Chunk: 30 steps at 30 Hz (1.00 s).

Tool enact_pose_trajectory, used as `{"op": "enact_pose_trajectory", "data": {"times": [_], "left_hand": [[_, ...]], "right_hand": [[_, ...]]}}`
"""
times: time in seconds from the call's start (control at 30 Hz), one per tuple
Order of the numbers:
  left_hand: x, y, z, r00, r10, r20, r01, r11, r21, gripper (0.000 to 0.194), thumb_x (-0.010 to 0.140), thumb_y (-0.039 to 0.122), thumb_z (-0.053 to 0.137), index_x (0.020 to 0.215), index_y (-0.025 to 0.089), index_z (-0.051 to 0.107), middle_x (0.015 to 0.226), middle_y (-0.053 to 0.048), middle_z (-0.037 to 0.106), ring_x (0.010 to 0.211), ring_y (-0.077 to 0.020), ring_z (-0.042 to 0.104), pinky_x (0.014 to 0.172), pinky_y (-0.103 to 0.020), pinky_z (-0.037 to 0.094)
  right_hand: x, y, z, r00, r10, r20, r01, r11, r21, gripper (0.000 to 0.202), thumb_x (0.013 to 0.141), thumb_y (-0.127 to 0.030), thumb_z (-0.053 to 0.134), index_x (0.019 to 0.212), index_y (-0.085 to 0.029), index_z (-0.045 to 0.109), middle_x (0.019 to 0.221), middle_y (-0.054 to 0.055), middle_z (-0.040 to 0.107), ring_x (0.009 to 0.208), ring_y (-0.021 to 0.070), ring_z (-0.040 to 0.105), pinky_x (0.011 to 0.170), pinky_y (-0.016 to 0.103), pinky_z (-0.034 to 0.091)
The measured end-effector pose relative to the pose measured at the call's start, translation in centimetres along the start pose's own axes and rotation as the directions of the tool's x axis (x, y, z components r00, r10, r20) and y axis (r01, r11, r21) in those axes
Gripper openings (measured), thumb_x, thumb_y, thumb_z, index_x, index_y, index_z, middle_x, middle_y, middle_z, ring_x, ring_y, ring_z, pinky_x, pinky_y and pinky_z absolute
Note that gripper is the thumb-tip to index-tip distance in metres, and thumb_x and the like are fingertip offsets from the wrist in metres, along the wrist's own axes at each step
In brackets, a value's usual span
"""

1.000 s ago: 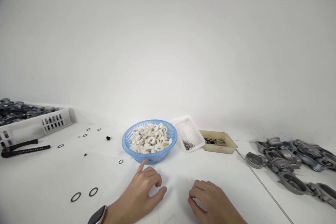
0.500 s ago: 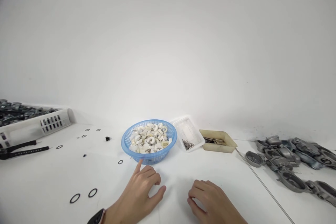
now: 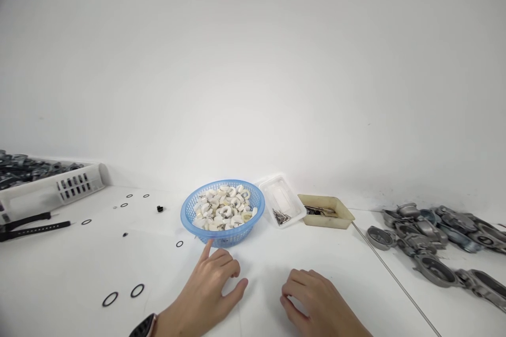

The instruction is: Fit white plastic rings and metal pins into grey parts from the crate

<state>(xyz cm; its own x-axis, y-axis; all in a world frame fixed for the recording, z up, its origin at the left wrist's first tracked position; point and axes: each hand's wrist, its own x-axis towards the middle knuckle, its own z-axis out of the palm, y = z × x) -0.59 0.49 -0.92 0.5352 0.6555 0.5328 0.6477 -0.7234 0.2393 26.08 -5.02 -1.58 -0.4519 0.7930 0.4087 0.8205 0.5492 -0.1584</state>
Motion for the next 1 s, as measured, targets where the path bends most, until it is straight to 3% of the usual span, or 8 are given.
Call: {"op": "enact_pose_trajectory", "data": {"times": [0.3,1.0], "left_hand": [[-0.01,-0.02,0.01,1.000,0.009,-0.012,-0.009,1.000,-0.002,0.018,0.089,0.023,0.066,0.075,0.021,0.054,0.071,0.003,0.062,0.081,-0.0210,0.067,0.116,-0.067,0.025],[0.03,-0.19,0.12,1.000,0.010,-0.023,-0.010,0.999,0.036,0.016,0.090,0.024,0.062,0.076,0.021,0.056,0.072,0.001,0.064,0.082,-0.0233,0.067,0.113,-0.068,0.032]], "right_hand": [[0.01,0.07,0.50,0.998,0.017,0.055,-0.016,1.000,-0.017,0.024,0.097,-0.016,0.048,0.082,-0.024,0.065,0.082,0.001,0.071,0.073,0.0196,0.069,0.067,0.030,0.051],[-0.11,-0.41,0.31,0.997,0.042,0.066,-0.040,0.999,-0.031,0.025,0.095,-0.012,0.049,0.080,-0.024,0.065,0.082,0.001,0.071,0.074,0.0202,0.069,0.069,0.031,0.053]]}}
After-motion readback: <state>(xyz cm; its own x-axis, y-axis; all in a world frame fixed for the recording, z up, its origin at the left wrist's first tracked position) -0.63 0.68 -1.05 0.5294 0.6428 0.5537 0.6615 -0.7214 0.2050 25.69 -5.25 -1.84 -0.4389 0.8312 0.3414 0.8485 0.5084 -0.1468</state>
